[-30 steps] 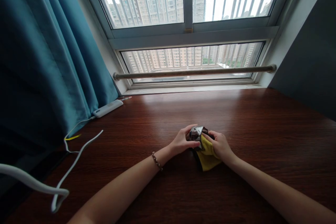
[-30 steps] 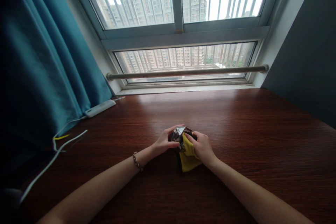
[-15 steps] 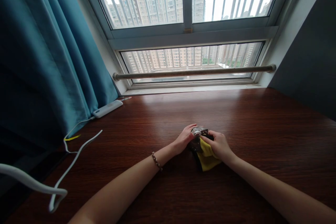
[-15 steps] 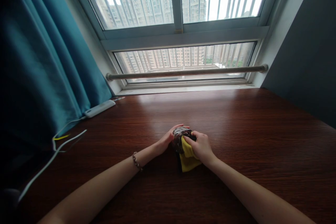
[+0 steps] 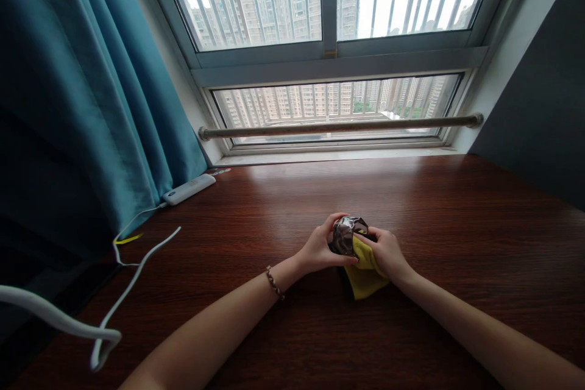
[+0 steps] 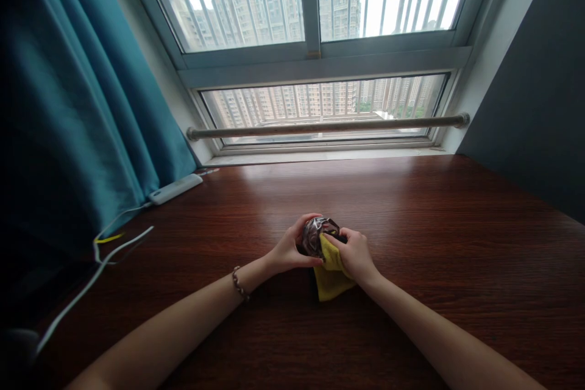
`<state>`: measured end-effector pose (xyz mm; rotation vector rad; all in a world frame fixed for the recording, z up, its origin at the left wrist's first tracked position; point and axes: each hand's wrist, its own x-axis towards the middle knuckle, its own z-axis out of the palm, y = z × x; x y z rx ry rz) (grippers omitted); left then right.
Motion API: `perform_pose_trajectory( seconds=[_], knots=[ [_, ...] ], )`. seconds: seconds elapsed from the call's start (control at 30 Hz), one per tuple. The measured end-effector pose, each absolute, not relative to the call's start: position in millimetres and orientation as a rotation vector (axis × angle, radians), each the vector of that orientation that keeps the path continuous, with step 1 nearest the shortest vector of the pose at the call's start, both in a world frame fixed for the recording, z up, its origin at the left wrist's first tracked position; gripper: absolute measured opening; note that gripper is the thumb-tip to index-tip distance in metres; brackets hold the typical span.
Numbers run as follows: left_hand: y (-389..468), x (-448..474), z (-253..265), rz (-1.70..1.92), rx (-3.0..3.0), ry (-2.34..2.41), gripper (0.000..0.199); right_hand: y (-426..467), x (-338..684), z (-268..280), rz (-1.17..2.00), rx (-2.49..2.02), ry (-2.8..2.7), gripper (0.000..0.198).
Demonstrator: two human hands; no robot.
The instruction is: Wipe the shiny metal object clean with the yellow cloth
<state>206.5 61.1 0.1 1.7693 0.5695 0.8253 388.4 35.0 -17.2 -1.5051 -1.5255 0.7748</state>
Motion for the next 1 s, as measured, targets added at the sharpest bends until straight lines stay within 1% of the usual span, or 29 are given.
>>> perform_pose_trajectory(
  seconds=[0.2, 0.3, 0.37, 0.57, 0.67, 0.77, 0.87, 0.93, 1.0],
  knots=[
    [71.9, 202.5, 0.0, 0.753, 1.789, 0.574, 0.066, 29.1, 387.3, -14.3, 0.794, -1.448, -1.573, 0.029],
    [75.2, 203.5, -1.3, 0.758, 1.803, 0.579, 0.061, 26.3, 385.9, -10.6, 0.769, -1.448, -1.587, 0.028],
    [75.2, 205.2, -3.6, 0.767, 1.804, 0.591, 0.063, 26.3, 385.5, -9.9, 0.748, -1.456, -1.586, 0.030],
    [68.9, 210.3, -6.2, 0.782, 1.833, 0.589, 0.076, 33.2, 387.1, -15.2, 0.684, -1.510, -1.560, 0.039],
    [65.0, 210.9, -4.2, 0.803, 1.842, 0.598, 0.096, 36.2, 387.4, -18.1, 0.688, -1.518, -1.549, 0.040],
    [62.4, 210.6, -3.2, 0.846, 1.811, 0.610, 0.105, 37.4, 387.4, -19.6, 0.725, -1.518, -1.530, 0.045],
    [61.0, 210.3, -2.5, 0.862, 1.778, 0.583, 0.104, 37.0, 388.4, -20.0, 0.769, -1.504, -1.524, 0.045],
    [61.4, 209.7, -1.9, 0.840, 1.768, 0.560, 0.095, 36.1, 389.6, -19.9, 0.795, -1.483, -1.533, 0.040],
    [63.7, 208.1, -1.1, 0.800, 1.772, 0.550, 0.082, 34.6, 390.4, -19.5, 0.816, -1.453, -1.550, 0.035]
  ],
)
